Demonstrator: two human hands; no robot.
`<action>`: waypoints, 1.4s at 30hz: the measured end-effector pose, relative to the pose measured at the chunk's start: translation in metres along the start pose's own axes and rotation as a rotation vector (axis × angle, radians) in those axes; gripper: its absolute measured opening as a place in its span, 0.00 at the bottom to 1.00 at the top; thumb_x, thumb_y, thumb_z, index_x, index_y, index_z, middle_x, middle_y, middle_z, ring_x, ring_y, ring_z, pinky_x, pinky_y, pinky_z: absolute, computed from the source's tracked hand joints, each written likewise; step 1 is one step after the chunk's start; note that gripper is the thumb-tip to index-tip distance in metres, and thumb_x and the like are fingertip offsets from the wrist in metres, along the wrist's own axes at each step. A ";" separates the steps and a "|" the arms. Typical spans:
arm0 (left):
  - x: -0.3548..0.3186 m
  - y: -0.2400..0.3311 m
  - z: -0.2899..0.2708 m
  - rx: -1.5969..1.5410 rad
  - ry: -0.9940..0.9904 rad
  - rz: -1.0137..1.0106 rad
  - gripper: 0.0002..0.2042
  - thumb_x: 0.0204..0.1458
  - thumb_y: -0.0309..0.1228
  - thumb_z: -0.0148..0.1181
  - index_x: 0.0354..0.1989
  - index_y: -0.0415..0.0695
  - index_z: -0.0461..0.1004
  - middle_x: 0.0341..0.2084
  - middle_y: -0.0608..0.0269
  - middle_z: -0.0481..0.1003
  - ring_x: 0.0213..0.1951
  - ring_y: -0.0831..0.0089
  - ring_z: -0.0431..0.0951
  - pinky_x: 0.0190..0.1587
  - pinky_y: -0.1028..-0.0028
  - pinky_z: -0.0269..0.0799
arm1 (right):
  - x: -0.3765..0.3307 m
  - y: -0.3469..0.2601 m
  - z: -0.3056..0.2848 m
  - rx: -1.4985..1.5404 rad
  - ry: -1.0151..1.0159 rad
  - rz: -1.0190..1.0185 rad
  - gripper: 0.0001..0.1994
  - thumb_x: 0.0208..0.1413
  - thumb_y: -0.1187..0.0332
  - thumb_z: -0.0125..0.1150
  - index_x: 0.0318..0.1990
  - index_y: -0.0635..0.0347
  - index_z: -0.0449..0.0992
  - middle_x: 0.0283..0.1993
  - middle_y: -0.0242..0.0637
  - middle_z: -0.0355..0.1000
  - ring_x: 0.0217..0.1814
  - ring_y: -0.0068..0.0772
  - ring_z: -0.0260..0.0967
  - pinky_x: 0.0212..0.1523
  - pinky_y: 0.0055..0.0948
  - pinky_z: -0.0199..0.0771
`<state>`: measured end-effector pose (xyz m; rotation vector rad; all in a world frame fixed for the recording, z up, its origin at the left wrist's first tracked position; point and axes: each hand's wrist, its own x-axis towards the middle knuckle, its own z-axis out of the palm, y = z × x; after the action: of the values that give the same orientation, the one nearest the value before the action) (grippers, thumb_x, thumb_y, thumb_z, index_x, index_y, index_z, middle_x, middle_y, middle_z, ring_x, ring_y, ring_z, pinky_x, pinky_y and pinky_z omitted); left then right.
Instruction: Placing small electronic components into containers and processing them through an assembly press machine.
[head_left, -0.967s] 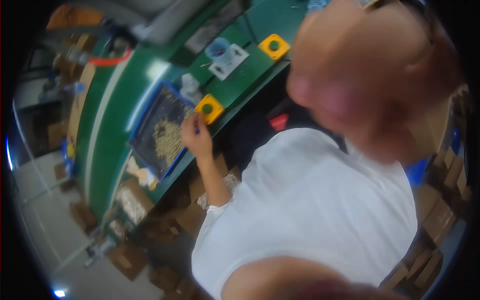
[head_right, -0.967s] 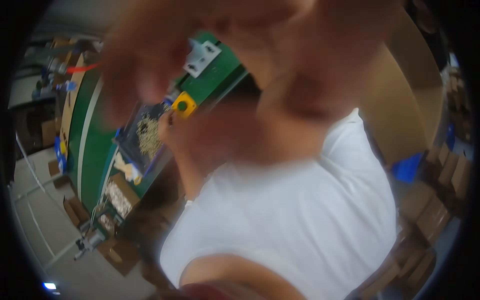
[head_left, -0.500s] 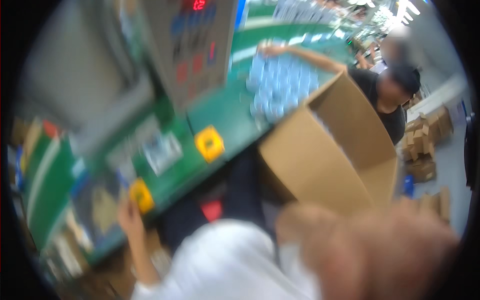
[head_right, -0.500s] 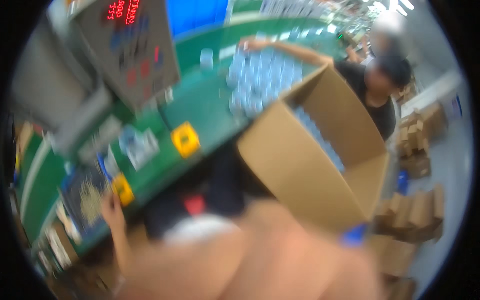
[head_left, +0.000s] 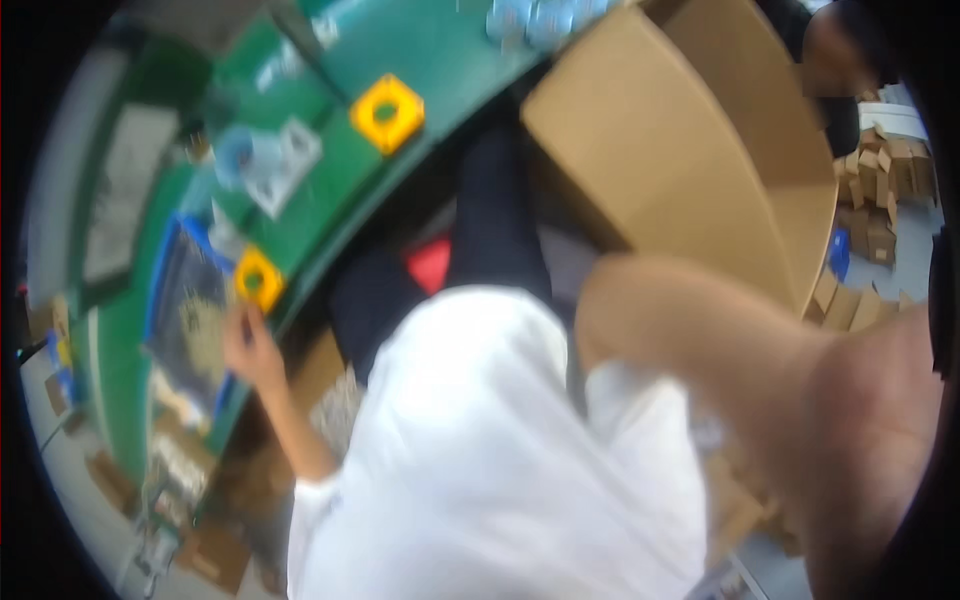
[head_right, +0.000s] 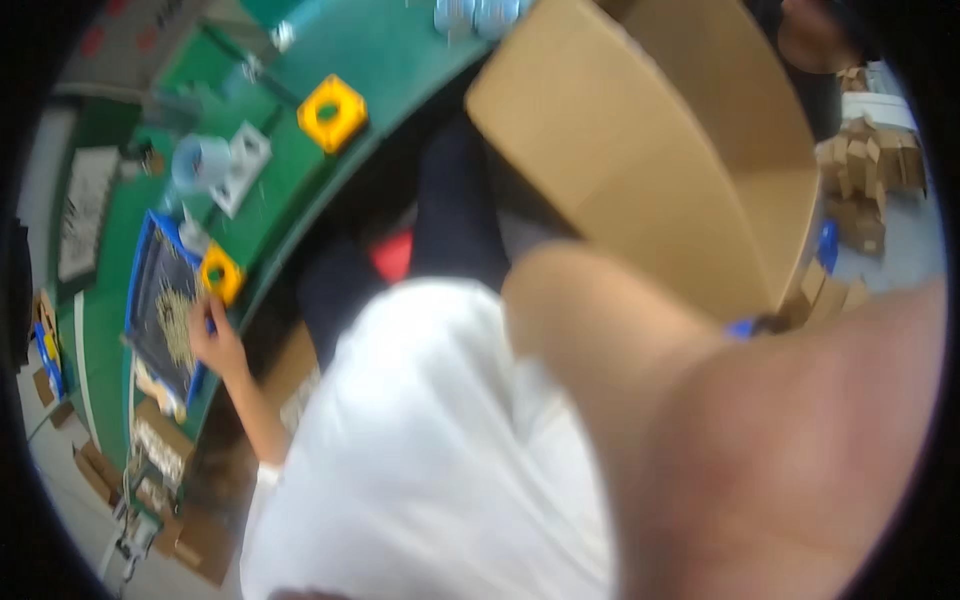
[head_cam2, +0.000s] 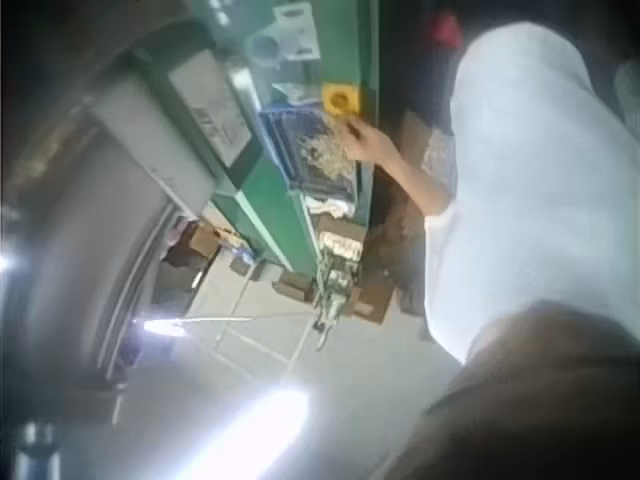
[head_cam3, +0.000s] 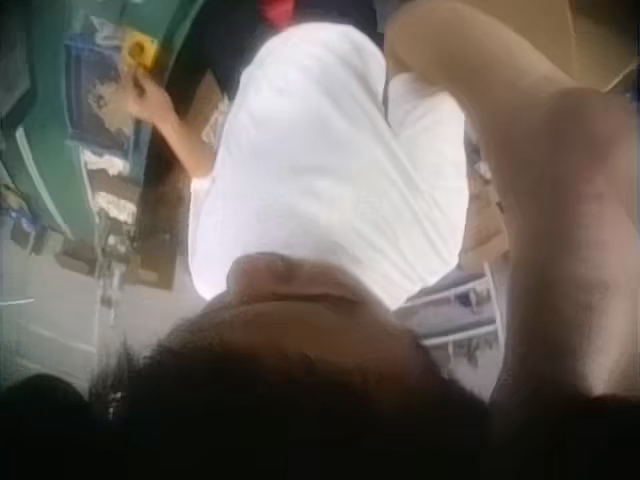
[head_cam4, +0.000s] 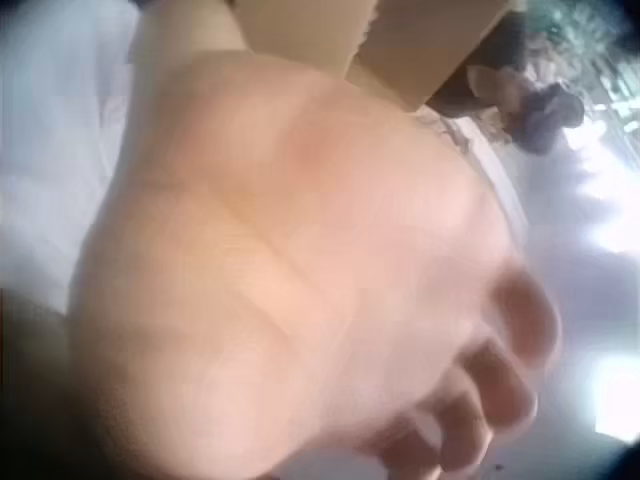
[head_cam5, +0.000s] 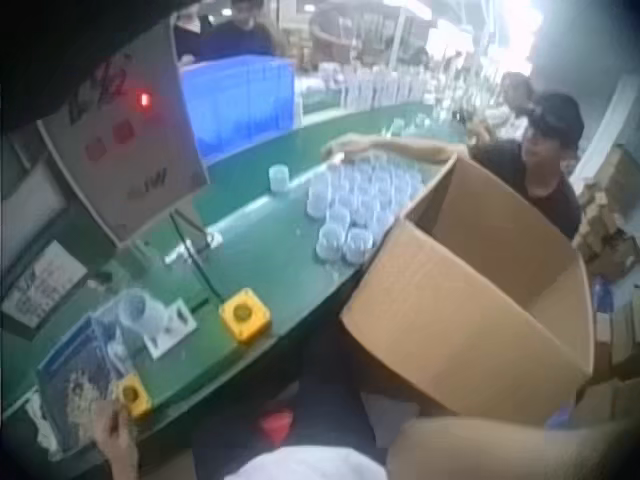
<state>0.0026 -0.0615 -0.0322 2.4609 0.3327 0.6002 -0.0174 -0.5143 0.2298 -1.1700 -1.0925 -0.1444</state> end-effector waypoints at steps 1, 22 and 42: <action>0.011 0.019 -0.023 0.033 -0.012 0.042 0.09 0.64 0.29 0.63 0.45 0.36 0.82 0.38 0.51 0.82 0.39 0.59 0.82 0.46 0.65 0.77 | 0.021 -0.001 -0.007 0.034 0.008 0.027 0.14 0.70 0.69 0.53 0.55 0.69 0.74 0.50 0.51 0.77 0.49 0.41 0.78 0.53 0.36 0.78; 0.015 -0.017 0.001 -0.005 0.023 0.145 0.05 0.62 0.24 0.61 0.42 0.35 0.78 0.38 0.53 0.79 0.38 0.61 0.78 0.42 0.68 0.73 | 0.018 0.012 -0.056 -0.166 -0.185 -0.318 0.14 0.69 0.68 0.53 0.55 0.69 0.74 0.50 0.52 0.77 0.49 0.43 0.77 0.54 0.39 0.77; -0.003 0.008 -0.037 -0.090 0.151 0.111 0.03 0.60 0.22 0.64 0.40 0.38 0.80 0.32 0.55 0.79 0.34 0.60 0.79 0.40 0.66 0.74 | 0.046 0.026 -0.062 0.030 -0.039 -0.255 0.14 0.69 0.67 0.53 0.54 0.68 0.74 0.50 0.52 0.77 0.49 0.45 0.77 0.54 0.41 0.76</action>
<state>-0.0171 -0.0514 -0.0016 2.3648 0.2243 0.8324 0.0595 -0.5321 0.2484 -1.0069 -1.2721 -0.3024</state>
